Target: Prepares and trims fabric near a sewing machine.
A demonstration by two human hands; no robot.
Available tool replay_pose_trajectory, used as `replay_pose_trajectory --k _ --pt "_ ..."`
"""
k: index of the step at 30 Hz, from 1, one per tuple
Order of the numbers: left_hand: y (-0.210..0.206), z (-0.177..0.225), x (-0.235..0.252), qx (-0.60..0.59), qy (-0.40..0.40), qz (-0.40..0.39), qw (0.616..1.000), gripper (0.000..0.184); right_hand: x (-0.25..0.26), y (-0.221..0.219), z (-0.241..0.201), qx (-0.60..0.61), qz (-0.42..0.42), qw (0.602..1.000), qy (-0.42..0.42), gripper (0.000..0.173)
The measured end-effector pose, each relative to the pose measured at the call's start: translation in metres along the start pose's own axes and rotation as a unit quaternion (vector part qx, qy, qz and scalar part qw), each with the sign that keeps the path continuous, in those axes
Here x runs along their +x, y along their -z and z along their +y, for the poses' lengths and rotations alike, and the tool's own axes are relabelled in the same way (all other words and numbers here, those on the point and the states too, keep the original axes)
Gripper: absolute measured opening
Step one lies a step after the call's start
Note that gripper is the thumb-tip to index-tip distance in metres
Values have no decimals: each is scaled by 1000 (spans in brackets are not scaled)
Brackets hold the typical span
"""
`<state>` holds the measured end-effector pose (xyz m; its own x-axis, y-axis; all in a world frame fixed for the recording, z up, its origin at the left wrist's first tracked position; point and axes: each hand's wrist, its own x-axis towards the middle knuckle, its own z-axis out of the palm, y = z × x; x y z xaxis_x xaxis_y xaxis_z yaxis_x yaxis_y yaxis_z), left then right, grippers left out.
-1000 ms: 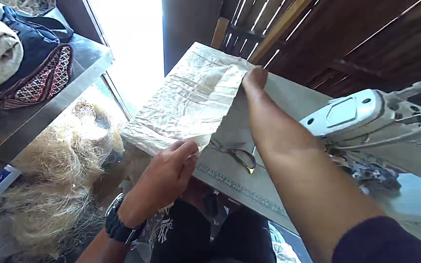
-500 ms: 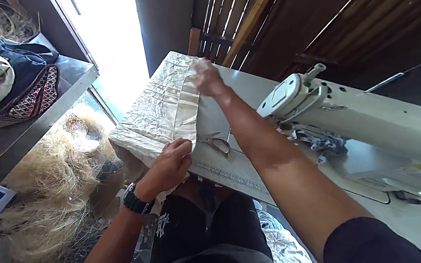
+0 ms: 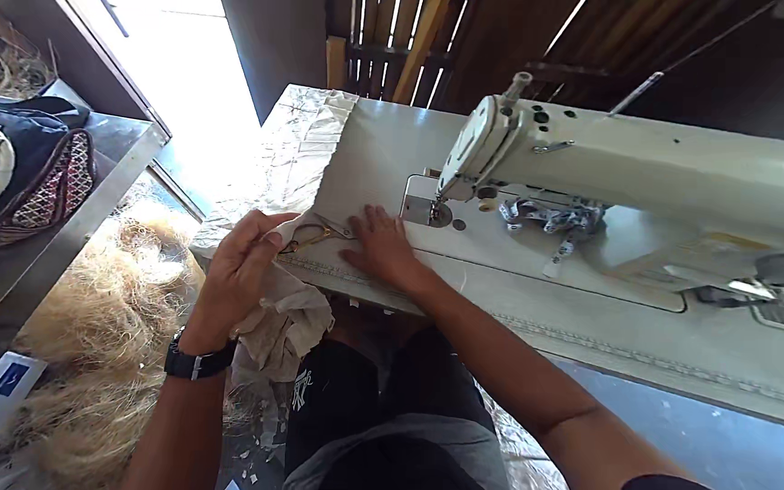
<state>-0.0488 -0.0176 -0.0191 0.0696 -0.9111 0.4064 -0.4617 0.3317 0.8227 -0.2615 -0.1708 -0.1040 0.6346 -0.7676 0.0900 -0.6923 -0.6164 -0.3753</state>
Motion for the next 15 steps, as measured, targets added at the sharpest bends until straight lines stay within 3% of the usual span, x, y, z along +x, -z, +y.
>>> replay_pose_trajectory --k 2,4,10,15 --pt "-1 2 -3 6 -3 8 1000 24 -8 -14 4 -34 29 999 12 45" --pt "-2 7 -8 19 0 13 1000 25 -13 -19 7 -37 51 998 24 35" --pt "7 16 -17 27 3 24 999 21 -47 -3 25 -78 105 991 42 31" --pt "9 20 -22 -34 30 43 998 18 -99 29 47 -107 158 981 29 28"
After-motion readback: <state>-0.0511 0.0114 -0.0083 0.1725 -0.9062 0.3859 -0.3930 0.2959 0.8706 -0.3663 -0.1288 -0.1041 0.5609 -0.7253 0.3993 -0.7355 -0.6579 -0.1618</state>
